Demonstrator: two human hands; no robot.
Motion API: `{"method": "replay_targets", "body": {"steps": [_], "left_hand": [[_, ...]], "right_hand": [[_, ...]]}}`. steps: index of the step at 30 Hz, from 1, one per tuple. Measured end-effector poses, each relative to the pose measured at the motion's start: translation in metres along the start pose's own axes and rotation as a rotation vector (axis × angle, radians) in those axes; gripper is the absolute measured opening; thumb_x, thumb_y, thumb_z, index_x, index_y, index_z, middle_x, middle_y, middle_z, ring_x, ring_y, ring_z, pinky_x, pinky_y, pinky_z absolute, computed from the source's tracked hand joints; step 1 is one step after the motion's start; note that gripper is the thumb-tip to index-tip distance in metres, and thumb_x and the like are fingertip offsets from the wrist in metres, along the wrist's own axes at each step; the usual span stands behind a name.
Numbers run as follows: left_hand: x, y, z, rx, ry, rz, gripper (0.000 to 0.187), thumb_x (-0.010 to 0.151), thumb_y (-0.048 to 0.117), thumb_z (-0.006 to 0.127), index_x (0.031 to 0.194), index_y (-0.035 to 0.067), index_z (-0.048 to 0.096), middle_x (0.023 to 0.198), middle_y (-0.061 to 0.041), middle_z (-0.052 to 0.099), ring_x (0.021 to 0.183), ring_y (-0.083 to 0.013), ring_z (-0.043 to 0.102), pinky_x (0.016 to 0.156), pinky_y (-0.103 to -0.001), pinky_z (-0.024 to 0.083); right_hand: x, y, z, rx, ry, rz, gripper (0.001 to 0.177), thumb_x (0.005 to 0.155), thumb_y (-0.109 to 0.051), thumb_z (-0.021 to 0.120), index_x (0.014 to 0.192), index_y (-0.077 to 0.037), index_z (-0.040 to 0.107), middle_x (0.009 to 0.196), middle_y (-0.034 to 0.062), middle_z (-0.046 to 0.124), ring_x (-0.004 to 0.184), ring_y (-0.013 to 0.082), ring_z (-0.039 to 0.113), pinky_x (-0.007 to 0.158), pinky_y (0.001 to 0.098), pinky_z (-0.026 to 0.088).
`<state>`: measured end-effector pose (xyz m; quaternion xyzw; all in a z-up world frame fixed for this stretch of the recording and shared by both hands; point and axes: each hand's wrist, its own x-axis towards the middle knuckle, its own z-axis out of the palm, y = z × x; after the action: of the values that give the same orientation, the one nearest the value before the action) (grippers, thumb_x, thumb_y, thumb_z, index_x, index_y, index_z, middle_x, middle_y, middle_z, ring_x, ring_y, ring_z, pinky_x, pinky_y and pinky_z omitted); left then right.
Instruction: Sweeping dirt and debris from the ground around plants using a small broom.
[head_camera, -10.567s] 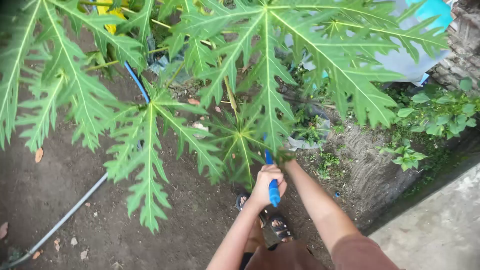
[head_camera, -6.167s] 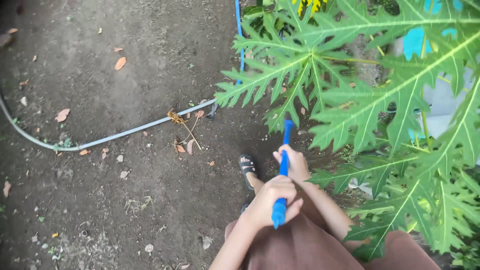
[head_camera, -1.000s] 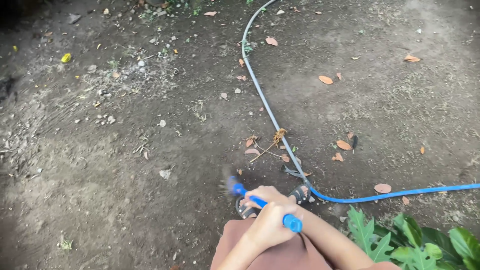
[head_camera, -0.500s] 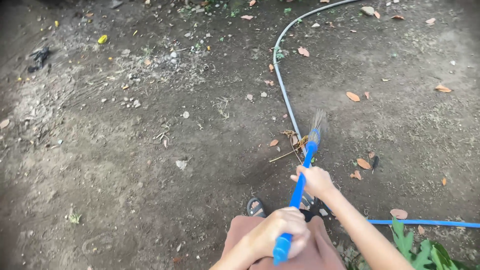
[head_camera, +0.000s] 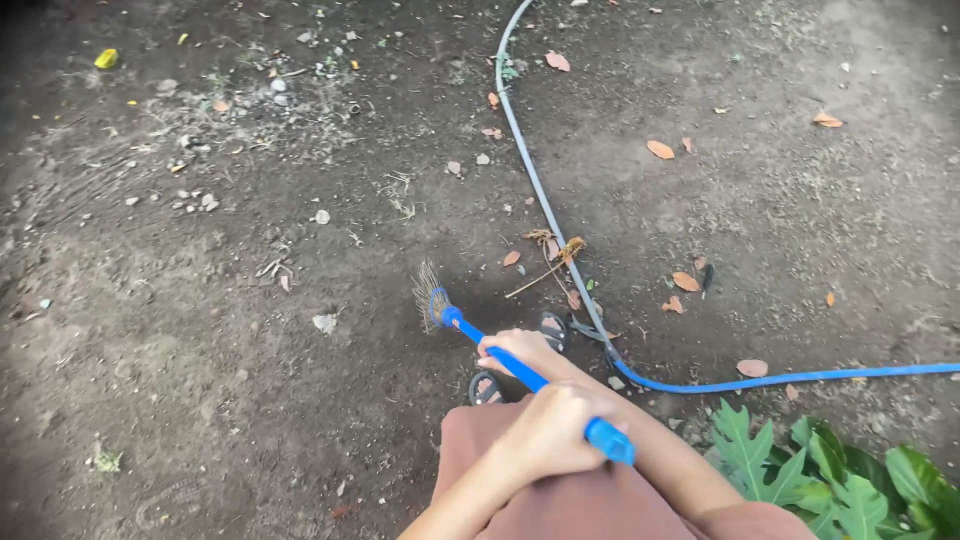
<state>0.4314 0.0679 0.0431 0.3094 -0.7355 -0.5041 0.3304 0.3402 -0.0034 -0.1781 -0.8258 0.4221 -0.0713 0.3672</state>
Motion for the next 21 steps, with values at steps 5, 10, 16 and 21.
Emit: {"method": "replay_targets", "body": {"steps": [5,10,16,21], "left_hand": [[0.016,-0.043,0.01,-0.022,0.032,0.025,0.031,0.085,0.009,0.072,0.067,0.005,0.047,0.067,-0.013,0.055,0.068,-0.0344,0.057,0.069,-0.043,0.045],[0.035,-0.066,0.002,-0.113,-0.002,0.078,0.027,0.08,0.0,0.066,0.066,0.006,0.044,0.066,-0.008,0.046,0.069,-0.0277,0.052,0.078,-0.037,0.046],[0.121,0.005,-0.015,-0.017,-0.131,0.252,0.018,0.082,0.008,0.071,0.074,0.007,0.056,0.069,-0.005,0.054,0.074,-0.0256,0.057,0.077,-0.037,0.045],[0.168,0.01,0.02,-0.021,-0.196,0.298,0.028,0.093,0.013,0.072,0.071,0.008,0.055,0.071,-0.007,0.059,0.068,-0.0278,0.06,0.073,-0.04,0.046]], "right_hand": [[-0.009,0.08,-0.021,-0.031,-0.018,0.065,0.022,0.087,-0.045,0.072,0.093,-0.023,0.068,0.083,0.0074,0.073,0.083,0.0343,0.072,0.068,0.0498,0.056],[-0.023,0.142,-0.09,-0.218,0.064,0.304,0.029,0.085,-0.047,0.073,0.091,-0.02,0.065,0.087,0.0112,0.072,0.083,0.0377,0.072,0.066,0.052,0.056],[-0.037,0.115,-0.196,-0.072,0.213,0.298,0.027,0.089,-0.042,0.068,0.094,-0.016,0.062,0.086,0.0101,0.072,0.083,0.0371,0.073,0.067,0.0498,0.057],[-0.034,0.122,-0.191,0.041,0.188,0.159,0.027,0.091,-0.042,0.068,0.093,-0.015,0.063,0.085,0.0101,0.073,0.081,0.036,0.073,0.067,0.0491,0.056]]}}
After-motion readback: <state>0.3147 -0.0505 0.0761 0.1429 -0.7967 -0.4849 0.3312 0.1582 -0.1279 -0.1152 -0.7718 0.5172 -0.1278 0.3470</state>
